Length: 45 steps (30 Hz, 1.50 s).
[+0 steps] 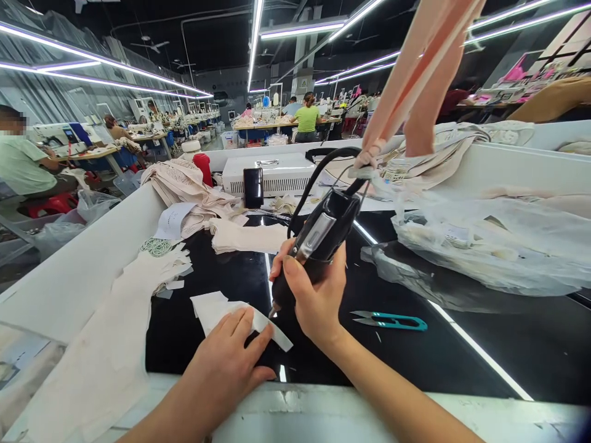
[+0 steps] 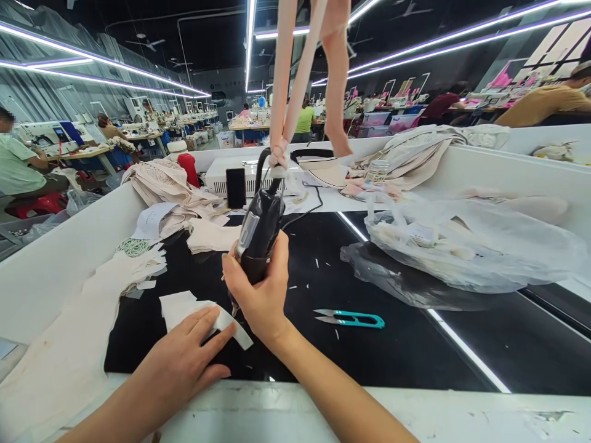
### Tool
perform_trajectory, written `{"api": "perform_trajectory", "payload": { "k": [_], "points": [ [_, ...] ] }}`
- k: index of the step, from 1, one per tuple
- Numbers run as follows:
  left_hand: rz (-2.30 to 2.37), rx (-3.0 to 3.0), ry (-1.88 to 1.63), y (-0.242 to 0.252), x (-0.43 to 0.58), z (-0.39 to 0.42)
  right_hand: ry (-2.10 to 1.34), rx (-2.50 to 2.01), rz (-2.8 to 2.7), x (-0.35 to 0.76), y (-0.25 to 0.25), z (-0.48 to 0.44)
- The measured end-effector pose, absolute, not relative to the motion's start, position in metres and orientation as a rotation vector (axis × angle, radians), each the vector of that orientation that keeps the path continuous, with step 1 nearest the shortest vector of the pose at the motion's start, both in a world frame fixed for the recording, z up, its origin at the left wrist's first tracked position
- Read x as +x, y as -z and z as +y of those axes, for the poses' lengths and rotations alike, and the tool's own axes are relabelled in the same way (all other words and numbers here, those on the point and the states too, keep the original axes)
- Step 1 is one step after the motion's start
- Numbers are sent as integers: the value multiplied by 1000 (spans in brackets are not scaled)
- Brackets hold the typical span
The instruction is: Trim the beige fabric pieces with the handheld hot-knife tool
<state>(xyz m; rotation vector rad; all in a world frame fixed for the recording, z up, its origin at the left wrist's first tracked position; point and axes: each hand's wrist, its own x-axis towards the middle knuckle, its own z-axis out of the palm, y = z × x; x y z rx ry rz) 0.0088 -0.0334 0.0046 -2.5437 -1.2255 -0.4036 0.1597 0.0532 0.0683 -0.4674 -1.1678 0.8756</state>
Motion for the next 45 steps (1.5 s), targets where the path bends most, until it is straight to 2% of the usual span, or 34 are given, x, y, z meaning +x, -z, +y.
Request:
{"api": "perform_trajectory", "payload": {
  "k": [45],
  "points": [
    [-1325, -2658, 441, -14, -8, -45, -920, -498, -1189, 148, -69, 45]
  ]
}}
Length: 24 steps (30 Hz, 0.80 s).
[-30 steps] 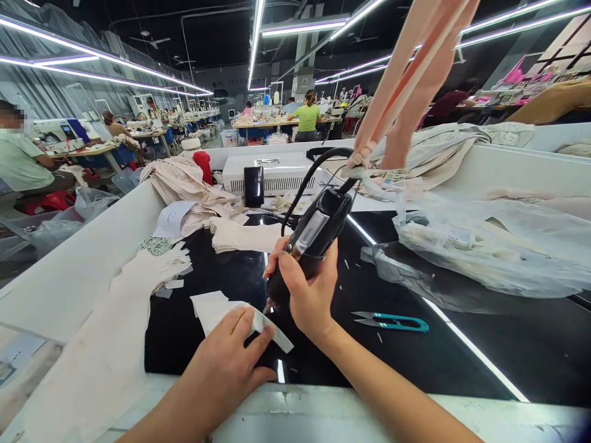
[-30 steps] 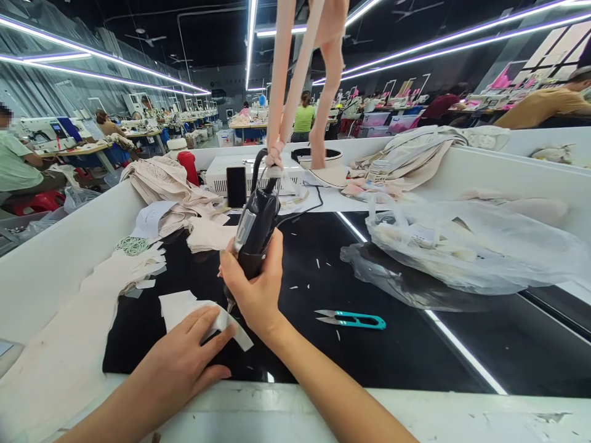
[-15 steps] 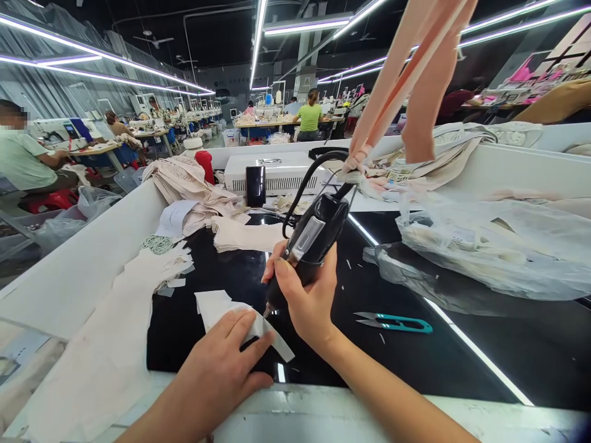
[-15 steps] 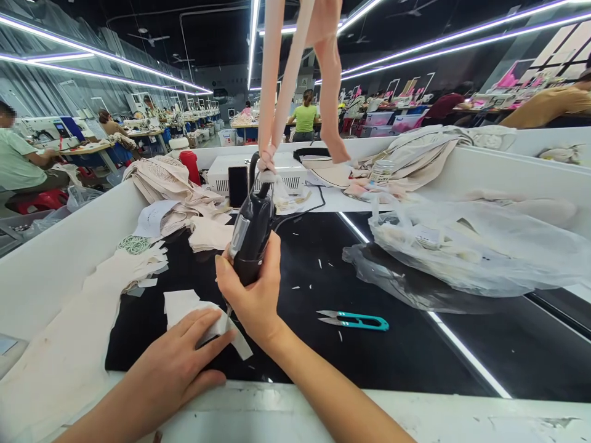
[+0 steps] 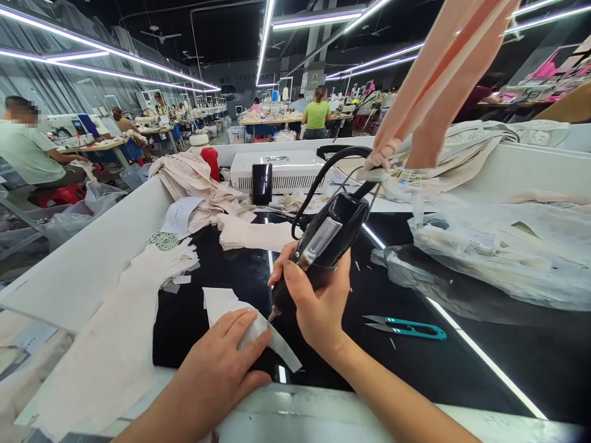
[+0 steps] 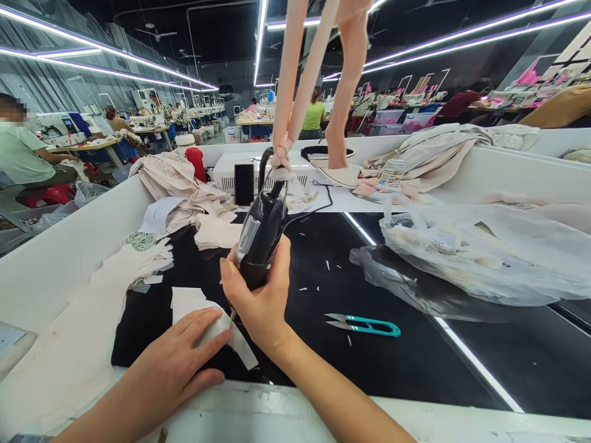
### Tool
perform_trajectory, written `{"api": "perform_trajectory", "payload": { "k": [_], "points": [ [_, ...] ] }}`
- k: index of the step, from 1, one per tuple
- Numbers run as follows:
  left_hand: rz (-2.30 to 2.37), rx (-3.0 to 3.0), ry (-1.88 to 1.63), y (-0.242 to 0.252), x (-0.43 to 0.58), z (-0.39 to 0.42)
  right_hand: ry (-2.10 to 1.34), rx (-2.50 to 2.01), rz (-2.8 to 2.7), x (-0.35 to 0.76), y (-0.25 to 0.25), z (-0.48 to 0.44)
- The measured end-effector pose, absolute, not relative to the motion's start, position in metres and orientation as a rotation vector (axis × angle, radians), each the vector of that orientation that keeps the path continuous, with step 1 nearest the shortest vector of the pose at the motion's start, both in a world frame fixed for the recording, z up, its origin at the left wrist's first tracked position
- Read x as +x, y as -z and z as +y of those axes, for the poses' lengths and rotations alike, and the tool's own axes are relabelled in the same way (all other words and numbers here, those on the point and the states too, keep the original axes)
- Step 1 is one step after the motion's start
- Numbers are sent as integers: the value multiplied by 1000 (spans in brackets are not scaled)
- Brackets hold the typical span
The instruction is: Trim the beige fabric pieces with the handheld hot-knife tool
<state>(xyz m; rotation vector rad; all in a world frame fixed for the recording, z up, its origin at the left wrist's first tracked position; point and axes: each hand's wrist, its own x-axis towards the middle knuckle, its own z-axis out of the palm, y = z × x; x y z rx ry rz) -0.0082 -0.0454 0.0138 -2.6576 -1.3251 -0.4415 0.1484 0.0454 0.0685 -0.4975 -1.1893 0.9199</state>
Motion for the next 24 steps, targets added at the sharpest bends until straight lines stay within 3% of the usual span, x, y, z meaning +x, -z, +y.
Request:
{"api": "perform_trajectory", "payload": {
  "k": [24],
  "points": [
    [-1431, -2719, 479, -7, -8, -46, -955, -490, -1183, 134, -64, 58]
  ]
}}
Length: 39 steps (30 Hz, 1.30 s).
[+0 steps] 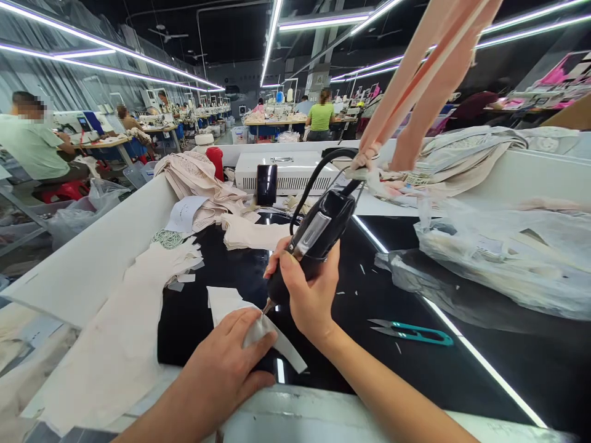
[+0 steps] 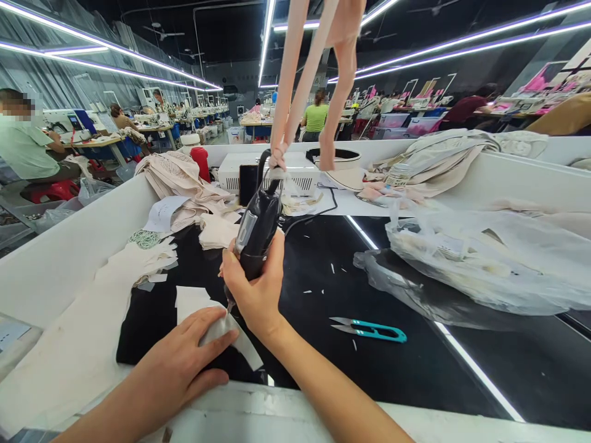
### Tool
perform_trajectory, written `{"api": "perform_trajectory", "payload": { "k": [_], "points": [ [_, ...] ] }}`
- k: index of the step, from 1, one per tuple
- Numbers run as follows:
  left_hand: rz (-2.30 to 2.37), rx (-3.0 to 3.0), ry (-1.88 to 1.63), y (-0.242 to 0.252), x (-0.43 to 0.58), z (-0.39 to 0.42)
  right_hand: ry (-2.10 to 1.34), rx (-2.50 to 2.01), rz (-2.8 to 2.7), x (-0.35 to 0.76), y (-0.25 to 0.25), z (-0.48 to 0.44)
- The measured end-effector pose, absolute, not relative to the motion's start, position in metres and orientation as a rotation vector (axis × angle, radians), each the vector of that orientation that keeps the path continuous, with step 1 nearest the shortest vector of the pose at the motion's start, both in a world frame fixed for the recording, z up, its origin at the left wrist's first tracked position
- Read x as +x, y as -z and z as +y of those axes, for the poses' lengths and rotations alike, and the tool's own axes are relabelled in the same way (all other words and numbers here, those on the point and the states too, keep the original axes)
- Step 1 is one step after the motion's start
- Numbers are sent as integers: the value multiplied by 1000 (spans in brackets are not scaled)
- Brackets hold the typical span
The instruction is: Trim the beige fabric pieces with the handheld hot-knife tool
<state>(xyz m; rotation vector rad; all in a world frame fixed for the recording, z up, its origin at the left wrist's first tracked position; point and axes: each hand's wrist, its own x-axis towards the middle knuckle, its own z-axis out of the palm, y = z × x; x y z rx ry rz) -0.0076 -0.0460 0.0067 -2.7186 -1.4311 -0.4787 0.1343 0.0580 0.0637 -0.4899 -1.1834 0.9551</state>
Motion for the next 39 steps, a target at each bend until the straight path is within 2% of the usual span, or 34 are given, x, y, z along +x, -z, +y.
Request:
{"api": "perform_trajectory", "payload": {
  "k": [9, 13, 17, 24, 30, 35, 39],
  "points": [
    [-1527, -2748, 671, -22, -28, -41, -925, -467, -1202, 140, -72, 63],
    [-1495, -2728, 525, -22, -45, -35, -935, -464, -1173, 149, -79, 59],
    [-1658, -2669, 381, -27, -33, -35, -952, -490, -1179, 161, -81, 48],
    [-1846, -2764, 341, -36, -1, -47, -973, -477, -1171, 182, -77, 26],
    [-1626, -2677, 387, -38, -3, -47, -936, -471, -1161, 188, -73, 28],
    [-1320, -2721, 637, -35, 11, -43, -926, -467, -1154, 184, -72, 30],
    [-1146, -2851, 694, -25, 22, -36, -935, -453, -1147, 182, -70, 28]
  ]
}}
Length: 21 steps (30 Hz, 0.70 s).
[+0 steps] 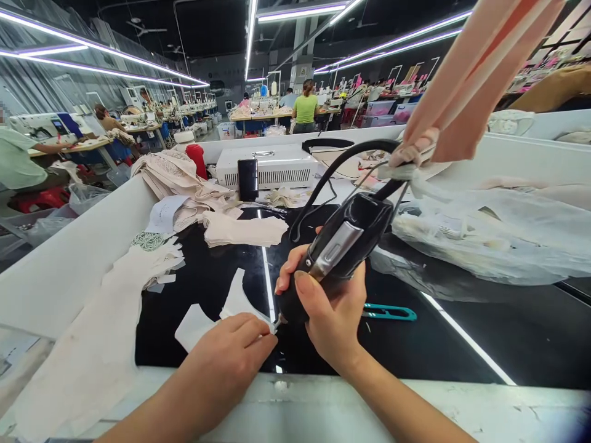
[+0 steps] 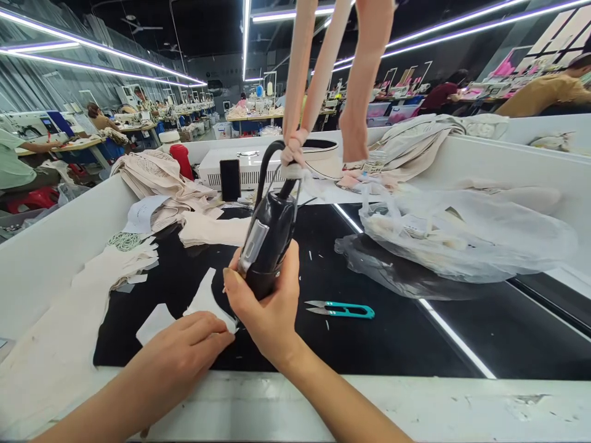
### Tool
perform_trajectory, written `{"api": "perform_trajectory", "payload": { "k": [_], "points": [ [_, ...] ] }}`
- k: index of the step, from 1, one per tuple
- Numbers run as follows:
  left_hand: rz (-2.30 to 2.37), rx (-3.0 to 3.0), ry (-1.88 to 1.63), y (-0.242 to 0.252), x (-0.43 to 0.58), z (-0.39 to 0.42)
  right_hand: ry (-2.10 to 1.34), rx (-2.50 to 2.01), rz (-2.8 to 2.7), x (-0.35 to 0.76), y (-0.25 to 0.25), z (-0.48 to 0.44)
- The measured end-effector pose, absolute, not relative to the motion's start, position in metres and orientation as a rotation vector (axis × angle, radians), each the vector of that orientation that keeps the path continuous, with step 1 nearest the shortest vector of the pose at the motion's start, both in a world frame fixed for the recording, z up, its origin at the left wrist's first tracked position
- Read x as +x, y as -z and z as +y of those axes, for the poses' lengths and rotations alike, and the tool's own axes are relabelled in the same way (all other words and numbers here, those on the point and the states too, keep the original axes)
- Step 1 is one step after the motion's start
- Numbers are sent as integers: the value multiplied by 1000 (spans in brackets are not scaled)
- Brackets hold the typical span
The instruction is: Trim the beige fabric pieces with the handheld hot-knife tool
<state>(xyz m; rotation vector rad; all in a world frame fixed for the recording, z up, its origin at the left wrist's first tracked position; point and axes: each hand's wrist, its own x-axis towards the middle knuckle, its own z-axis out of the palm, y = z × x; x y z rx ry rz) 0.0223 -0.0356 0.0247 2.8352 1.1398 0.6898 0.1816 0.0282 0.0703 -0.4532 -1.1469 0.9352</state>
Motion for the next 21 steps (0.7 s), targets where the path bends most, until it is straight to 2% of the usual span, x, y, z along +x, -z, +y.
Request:
{"api": "perform_trajectory", "payload": {
  "k": [6, 21],
  "points": [
    [1036, 2844, -715, -14, 22, -25, -933, -430, -1158, 181, -68, 28],
    [1190, 3028, -731, -13, 10, -30, -945, -420, -1139, 183, -66, 25]
  ]
}}
